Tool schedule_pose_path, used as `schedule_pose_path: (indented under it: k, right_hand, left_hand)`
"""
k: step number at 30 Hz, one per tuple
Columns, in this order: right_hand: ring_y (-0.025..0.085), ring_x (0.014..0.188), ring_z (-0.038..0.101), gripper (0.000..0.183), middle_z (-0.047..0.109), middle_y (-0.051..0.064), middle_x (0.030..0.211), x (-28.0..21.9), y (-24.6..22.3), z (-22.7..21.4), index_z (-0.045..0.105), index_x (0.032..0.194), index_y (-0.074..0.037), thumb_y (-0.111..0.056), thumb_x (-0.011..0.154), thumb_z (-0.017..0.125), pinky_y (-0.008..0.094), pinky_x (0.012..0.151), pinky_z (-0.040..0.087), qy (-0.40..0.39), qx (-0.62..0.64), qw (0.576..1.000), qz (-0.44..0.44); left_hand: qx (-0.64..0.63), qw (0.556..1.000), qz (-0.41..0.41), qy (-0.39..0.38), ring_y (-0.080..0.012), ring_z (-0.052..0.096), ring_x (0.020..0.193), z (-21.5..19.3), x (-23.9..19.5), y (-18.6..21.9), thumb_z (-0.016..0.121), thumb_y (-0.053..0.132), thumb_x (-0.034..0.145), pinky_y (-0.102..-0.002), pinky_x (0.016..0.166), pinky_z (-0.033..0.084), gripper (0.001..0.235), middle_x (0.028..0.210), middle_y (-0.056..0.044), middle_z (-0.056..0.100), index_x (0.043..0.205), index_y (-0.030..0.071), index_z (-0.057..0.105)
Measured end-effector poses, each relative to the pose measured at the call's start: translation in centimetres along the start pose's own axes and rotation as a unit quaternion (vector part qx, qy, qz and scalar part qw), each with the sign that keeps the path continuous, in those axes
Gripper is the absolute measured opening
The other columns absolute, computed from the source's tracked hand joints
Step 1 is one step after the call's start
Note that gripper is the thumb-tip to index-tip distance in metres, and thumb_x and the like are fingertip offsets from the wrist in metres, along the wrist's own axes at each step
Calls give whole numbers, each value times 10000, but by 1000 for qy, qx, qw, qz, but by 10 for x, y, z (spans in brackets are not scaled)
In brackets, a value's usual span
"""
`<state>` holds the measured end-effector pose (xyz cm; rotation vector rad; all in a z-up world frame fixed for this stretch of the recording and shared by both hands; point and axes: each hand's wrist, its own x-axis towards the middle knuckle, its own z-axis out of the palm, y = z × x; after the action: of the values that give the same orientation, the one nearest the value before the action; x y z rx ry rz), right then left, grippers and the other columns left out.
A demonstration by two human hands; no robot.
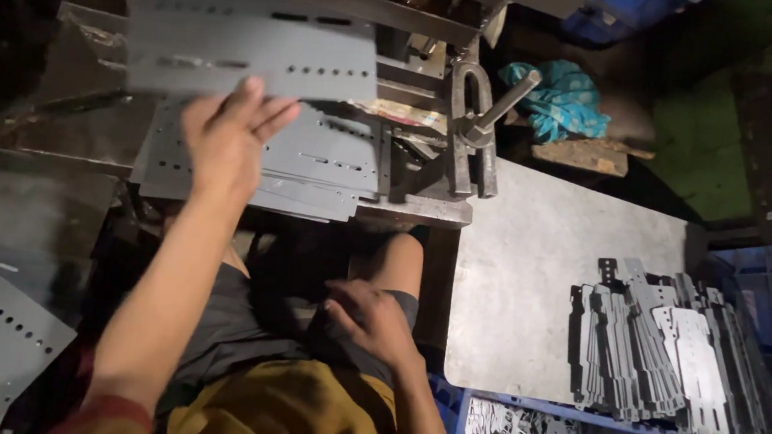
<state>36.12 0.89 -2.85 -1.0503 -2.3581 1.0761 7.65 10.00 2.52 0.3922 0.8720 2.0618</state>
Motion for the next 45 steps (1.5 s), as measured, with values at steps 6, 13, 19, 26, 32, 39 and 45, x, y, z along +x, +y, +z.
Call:
schedule_pose_path:
  k: [6, 13, 19, 26, 32, 39, 45]
  right_hand:
    - [320, 939, 735, 318, 747, 135, 1039, -10, -8, 3, 695, 1228, -76, -260, 969, 682, 390, 810, 588, 16, 38, 999, 19]
    - [318, 973, 742, 298, 745, 135, 1114, -20, -9, 9, 700, 1193, -66, -244, 955, 687, 378, 831, 591, 16, 69, 996, 56]
    - [316, 928, 733, 285, 749, 141, 1092, -18, -2, 3, 702, 1208, -56, -223, 978, 695, 378, 793, 583, 22, 56, 998, 22]
    - [258, 798, 741, 299, 752, 117, 1037, -11, 8, -2, 693, 1220, -74, -208, 953, 697, 341, 714, 583, 21, 53, 997, 61]
    - [197, 883, 743, 261, 767, 121, 988, -16, 6, -1, 709, 1204, -37, -157, 973, 697, 305, 762, 592, 75, 115, 990, 7]
    - [147, 760, 694, 174, 720, 96, 862, 39, 8, -27, 718, 1148, 3, -42, 991, 660, 285, 649, 563, 169, 384, 907, 48]
    - [149, 632, 627, 278, 670, 106, 862, 188, -44, -68, 589, 1313, -65, -74, 1041, 536, 285, 497, 509, 79, 438, 896, 15]
  left_hand:
    - [215, 969, -36, -119, -271, 790, 690, 35, 56, -7, 677, 255, 982, -370, 586, 677, 340, 805, -184, 761, 847, -57, 665]
    - [630, 710, 121, -292, -435, 595, 1078, 16, 18, -1, 600, 508, 936, -586, 812, 500, 623, 1213, -297, 647, 1241, -33, 653]
    - [793, 342, 238, -445, -368, 228, 1500, -34, -20, 5, 513, 651, 877, -634, 1163, 210, 925, 1604, -205, 283, 1551, 38, 354]
    - [829, 25, 297, -473, -267, 419, 1440, -40, -31, 57, 670, 209, 822, -438, 1207, 345, 757, 1594, -84, 401, 1528, 126, 410]
    - [486, 826, 266, -108, -207, 686, 925, -66, -90, 98, 619, 32, 1056, -254, 814, 557, 127, 1071, -129, 722, 1140, -49, 671]
    - [83, 995, 27, 50, -182, 694, 926, -106, -136, 43, 672, -62, 978, -270, 708, 546, 215, 1149, -133, 725, 1192, -79, 690]
    - [39, 990, 57, 124, -282, 710, 871, -118, -138, 50, 665, 29, 1020, -465, 780, 647, 234, 1135, -174, 702, 1209, -104, 630]
